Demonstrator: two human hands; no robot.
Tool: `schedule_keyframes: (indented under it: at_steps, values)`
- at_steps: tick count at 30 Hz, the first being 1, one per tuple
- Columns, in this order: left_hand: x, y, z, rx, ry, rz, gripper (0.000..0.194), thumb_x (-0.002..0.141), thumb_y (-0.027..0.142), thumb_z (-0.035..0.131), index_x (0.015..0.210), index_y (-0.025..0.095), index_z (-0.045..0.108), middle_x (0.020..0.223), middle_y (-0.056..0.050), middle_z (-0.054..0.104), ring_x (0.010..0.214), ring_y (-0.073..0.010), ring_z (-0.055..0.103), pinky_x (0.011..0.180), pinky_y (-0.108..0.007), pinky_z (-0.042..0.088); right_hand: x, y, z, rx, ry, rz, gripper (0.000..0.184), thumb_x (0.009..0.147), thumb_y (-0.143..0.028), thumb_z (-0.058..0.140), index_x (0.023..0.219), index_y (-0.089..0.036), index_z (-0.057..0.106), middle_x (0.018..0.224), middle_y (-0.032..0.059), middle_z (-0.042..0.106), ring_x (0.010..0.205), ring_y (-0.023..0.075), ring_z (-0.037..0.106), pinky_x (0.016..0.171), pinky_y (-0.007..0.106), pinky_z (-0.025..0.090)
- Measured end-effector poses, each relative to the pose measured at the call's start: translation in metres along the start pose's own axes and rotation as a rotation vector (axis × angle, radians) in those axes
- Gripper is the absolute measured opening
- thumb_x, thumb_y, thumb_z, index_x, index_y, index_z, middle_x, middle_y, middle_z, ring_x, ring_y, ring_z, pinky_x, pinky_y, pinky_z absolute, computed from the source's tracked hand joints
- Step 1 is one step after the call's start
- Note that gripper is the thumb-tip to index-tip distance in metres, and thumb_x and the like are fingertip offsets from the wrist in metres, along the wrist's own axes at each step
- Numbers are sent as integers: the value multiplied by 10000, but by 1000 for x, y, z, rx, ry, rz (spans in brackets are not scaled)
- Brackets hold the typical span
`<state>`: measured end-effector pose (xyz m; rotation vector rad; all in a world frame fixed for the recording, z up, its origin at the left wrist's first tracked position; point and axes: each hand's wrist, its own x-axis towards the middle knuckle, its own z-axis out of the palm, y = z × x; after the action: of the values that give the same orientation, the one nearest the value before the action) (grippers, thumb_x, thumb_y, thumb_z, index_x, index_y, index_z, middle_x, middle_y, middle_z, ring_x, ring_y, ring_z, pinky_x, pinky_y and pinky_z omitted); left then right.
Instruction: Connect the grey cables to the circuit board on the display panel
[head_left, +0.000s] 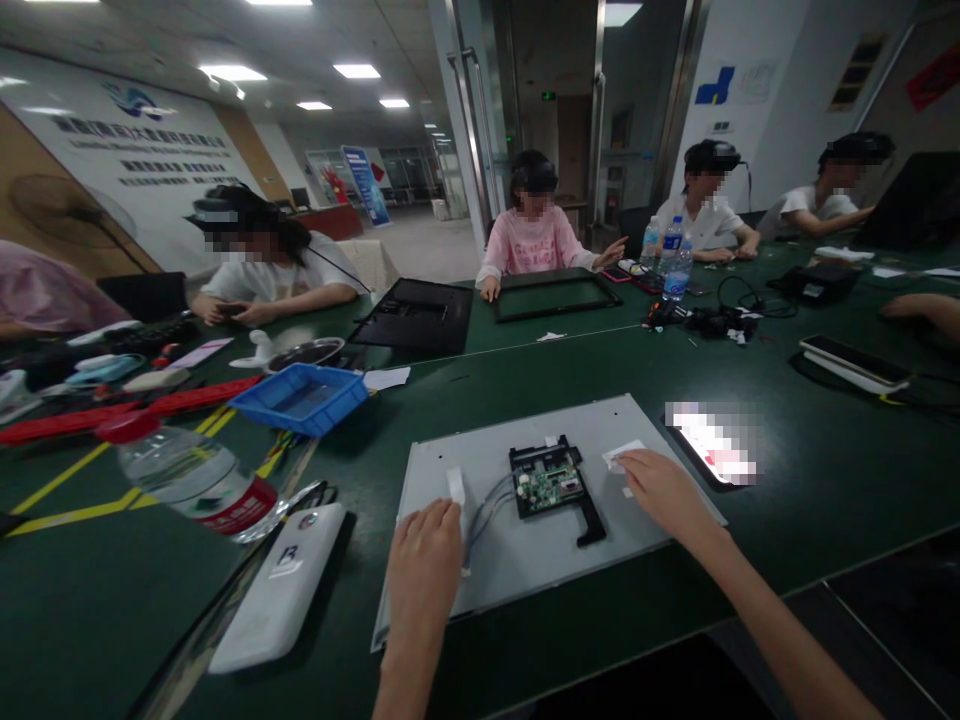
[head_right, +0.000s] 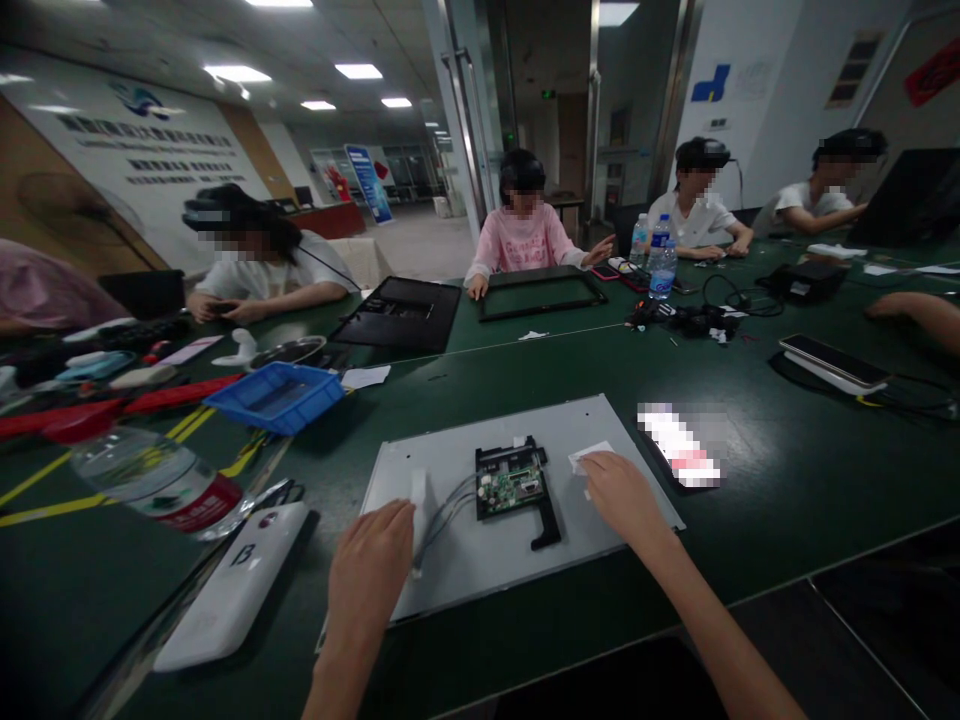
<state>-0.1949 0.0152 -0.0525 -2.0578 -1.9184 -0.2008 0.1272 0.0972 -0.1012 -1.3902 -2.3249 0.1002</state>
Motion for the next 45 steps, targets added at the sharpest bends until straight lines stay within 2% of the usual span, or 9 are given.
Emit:
schedule_keyframes:
  at_steps: [4, 10, 14, 22, 27, 32, 38, 42, 45]
  values:
    - [-2, 0, 11, -16, -71, 18, 270, 850, 101, 408, 955, 156, 651, 1065, -123, 665, 1062, -264, 582, 962, -443, 377, 30, -17, -8, 89, -1, 1, 336, 891, -172, 379, 1132, -171, 612, 1139, 85, 635, 1062, 193, 560, 936, 351, 431]
    - [-3, -1, 15, -56, -9, -3, 265, 906, 218, 385, 891, 169, 645, 1009, -102, 681, 1089, -267, 565, 994, -480, 327, 89, -47, 5, 101, -112, -112, 280, 874, -218, 477, 1112, -175, 618, 1138, 73, 634, 1081, 190, 547, 928, 310, 420]
    - [-3, -3, 19, -81, 17, -10, 278, 917, 247, 375, 922, 175, 644, 1043, -96, 674, 1099, -256, 559, 1009, -471, 312, 107, -55, 14, 19, -227, -95, 238, 858, -170, 494, 1024, -194, 663, 1061, 79, 666, 1044, 194, 573, 905, 281, 419]
    - [-3, -5, 23, -94, 96, -33, 283, 918, 260, 379, 989, 154, 632, 1100, -100, 656, 1124, -248, 541, 1033, -459, 286, 109, -52, 19, -15, -218, -47, 270, 884, -146, 436, 1003, -211, 670, 1030, 67, 678, 1003, 186, 595, 875, 265, 422]
    - [-3, -5, 22, -114, 120, -47, 285, 914, 254, 383, 1038, 145, 615, 1125, -103, 644, 1139, -250, 528, 1034, -460, 282, 100, -27, 9, -44, -65, 26, 274, 900, -151, 409, 1019, -176, 654, 1068, 86, 659, 1021, 196, 578, 878, 271, 414]
    - [-2, -4, 24, -140, 125, -53, 290, 909, 259, 387, 1086, 149, 589, 1156, -111, 626, 1150, -255, 518, 1034, -457, 286, 86, -6, 15, -96, -120, 76, 273, 853, -83, 432, 970, -157, 668, 1017, 105, 670, 990, 208, 586, 844, 270, 426]
    - [8, 12, 4, -313, 154, -84, 386, 911, 314, 384, 1250, 148, 464, 1279, -131, 533, 1213, -255, 463, 1038, -445, 317, 80, -5, 27, 53, -5, 68, 326, 871, -97, 391, 1077, -139, 641, 1100, 111, 648, 1063, 199, 557, 935, 297, 395]
    - [32, 34, -18, -566, 76, -84, 526, 907, 379, 389, 1380, 184, 266, 1383, -108, 419, 1277, -222, 396, 1052, -413, 332, 78, -1, 29, 185, 25, 70, 315, 866, -122, 404, 1067, -143, 645, 1107, 102, 647, 1059, 195, 558, 950, 314, 394]
    - [54, 44, -19, -606, -84, -24, 716, 852, 398, 477, 1429, 160, 128, 1477, -142, 259, 1358, -251, 255, 1089, -431, 264, 77, 3, 31, 263, 42, 70, 295, 851, -135, 440, 1060, -148, 648, 1111, 104, 644, 1059, 201, 557, 957, 327, 394]
